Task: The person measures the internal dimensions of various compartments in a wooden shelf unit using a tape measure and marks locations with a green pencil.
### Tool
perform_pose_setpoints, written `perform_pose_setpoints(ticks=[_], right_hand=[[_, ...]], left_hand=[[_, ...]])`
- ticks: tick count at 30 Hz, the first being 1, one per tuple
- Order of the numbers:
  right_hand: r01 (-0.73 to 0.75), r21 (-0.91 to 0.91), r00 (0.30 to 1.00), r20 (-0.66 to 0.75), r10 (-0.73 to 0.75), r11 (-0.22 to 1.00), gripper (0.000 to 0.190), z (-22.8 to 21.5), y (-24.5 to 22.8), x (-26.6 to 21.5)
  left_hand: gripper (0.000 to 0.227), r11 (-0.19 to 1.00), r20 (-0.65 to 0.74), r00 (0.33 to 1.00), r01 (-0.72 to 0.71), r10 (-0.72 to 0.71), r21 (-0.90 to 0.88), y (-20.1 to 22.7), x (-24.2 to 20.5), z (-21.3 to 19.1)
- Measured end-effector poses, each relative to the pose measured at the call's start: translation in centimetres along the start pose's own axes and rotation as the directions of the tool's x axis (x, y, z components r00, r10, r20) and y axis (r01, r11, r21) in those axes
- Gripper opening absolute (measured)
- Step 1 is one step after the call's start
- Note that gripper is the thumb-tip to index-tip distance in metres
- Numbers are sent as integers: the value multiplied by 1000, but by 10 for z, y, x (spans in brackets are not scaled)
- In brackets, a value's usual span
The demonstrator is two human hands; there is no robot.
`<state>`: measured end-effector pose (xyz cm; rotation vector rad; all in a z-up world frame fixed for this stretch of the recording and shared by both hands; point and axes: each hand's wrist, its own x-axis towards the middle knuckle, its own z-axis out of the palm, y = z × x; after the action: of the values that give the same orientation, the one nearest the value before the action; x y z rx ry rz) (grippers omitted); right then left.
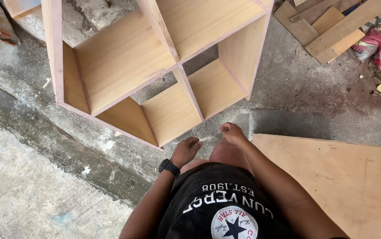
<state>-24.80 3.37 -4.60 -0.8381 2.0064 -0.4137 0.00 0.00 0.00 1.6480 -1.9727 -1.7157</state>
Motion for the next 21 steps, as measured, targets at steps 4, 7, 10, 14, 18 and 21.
perform_pose_setpoints(ticks=[4, 7, 10, 14, 18, 21], right_hand=[[21, 35, 998, 62, -23, 999, 40, 34, 9, -33], [28, 26, 997, 71, -29, 999, 42, 44, 22, -51], [-1, 41, 998, 60, -1, 999, 39, 48, 34, -61], [-33, 17, 998, 59, 32, 999, 35, 60, 53, -53], [-177, 395, 982, 132, 135, 901, 39, 86, 62, -43], [-370, 655, 928, 289, 234, 659, 53, 108, 74, -22]], left_hand=[[51, 997, 0, 998, 65, -65, -30, -33, -12, -25], [48, 997, 13, 998, 68, -67, -32, -47, -18, -36], [46, 996, -34, 999, 36, -38, -76, -53, -17, -43], [42, 975, -132, 990, 12, -41, -220, -54, -18, -44], [39, 925, -262, 962, -36, -70, -378, -63, -28, -31], [38, 895, -303, 945, -25, -124, -445, -26, -46, -35]])
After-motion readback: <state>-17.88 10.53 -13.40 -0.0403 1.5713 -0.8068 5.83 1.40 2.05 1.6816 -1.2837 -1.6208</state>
